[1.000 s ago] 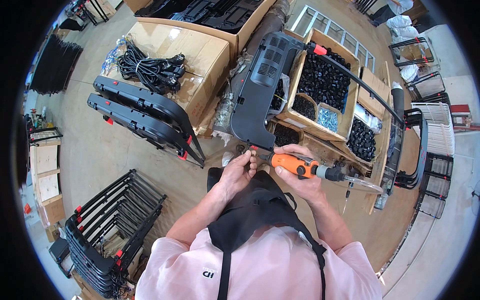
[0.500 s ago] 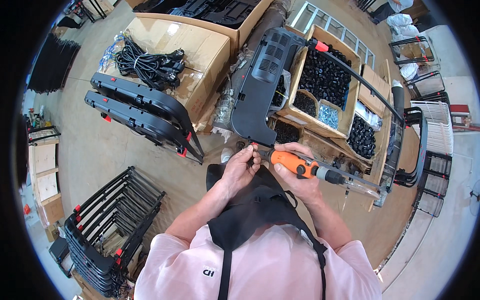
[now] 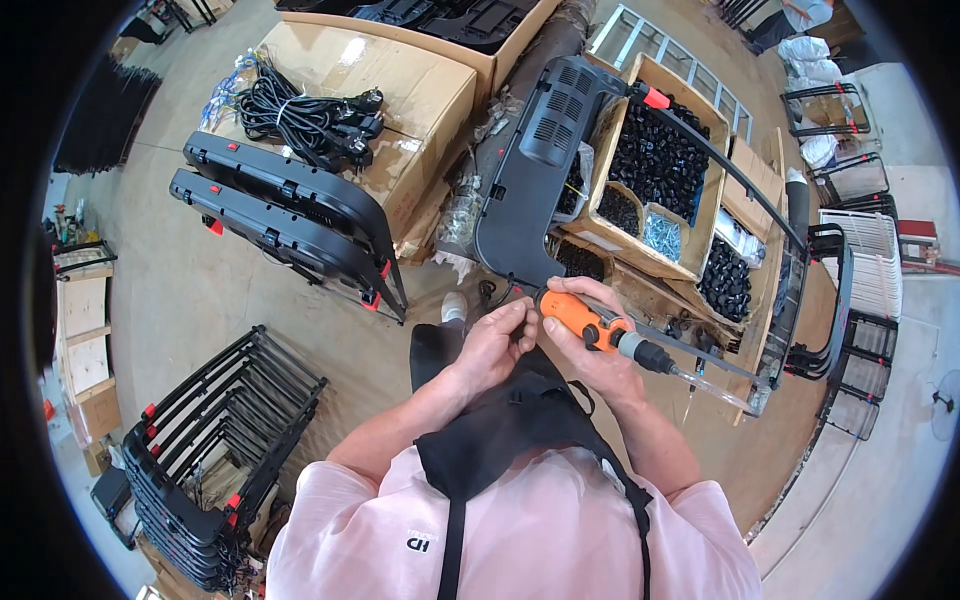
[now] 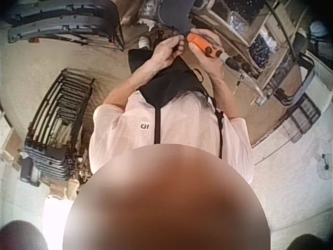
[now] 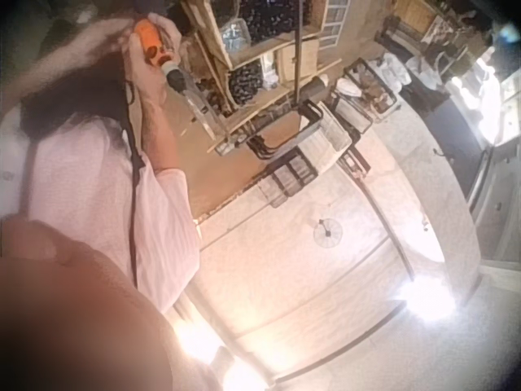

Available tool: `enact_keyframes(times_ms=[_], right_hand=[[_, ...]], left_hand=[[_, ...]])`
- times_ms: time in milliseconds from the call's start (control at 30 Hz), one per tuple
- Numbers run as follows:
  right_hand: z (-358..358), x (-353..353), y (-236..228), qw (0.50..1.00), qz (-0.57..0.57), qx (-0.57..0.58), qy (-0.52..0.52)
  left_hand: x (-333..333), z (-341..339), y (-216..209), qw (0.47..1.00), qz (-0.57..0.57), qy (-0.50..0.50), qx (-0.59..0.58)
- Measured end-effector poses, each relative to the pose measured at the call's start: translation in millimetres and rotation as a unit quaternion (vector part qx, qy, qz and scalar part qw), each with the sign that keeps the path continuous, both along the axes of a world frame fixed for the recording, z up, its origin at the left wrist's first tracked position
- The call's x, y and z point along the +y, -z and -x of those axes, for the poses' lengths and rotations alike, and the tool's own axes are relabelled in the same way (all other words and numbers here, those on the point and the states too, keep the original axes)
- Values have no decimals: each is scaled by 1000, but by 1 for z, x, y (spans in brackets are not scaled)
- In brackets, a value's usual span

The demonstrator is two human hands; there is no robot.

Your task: Assembling an automotive running board by attaching plastic components and wiring using a power tool and pliers.

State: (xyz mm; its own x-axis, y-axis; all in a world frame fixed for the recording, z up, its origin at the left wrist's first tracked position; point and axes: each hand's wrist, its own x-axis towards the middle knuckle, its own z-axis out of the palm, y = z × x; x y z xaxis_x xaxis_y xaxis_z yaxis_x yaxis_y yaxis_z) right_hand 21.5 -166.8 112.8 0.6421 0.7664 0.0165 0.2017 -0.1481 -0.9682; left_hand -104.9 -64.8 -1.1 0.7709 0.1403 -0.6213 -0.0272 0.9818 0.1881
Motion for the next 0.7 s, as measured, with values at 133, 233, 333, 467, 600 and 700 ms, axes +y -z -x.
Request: enact_keyframes(times_ms=[133, 233, 333, 467, 600, 700], right_hand=[[-1, 12, 1, 1000, 7, -7, -6], [-2, 24, -3, 998, 41, -41, -28], [-1, 34, -11, 993, 91, -51, -59], [-2, 38, -12, 984, 136, -68, -93], [-3, 40, -9, 986, 130, -56, -91], [-5, 42, -4, 983, 132, -70, -109]], left_hand=[[6, 10, 12, 995, -76, 58, -37], [10, 13, 17, 989, -120, 64, -53], [14, 14, 18, 990, -129, 58, -30], [22, 16, 20, 989, -120, 72, -36], [28, 15, 21, 990, -113, 86, -26], [29, 15, 19, 992, -94, 82, -14]])
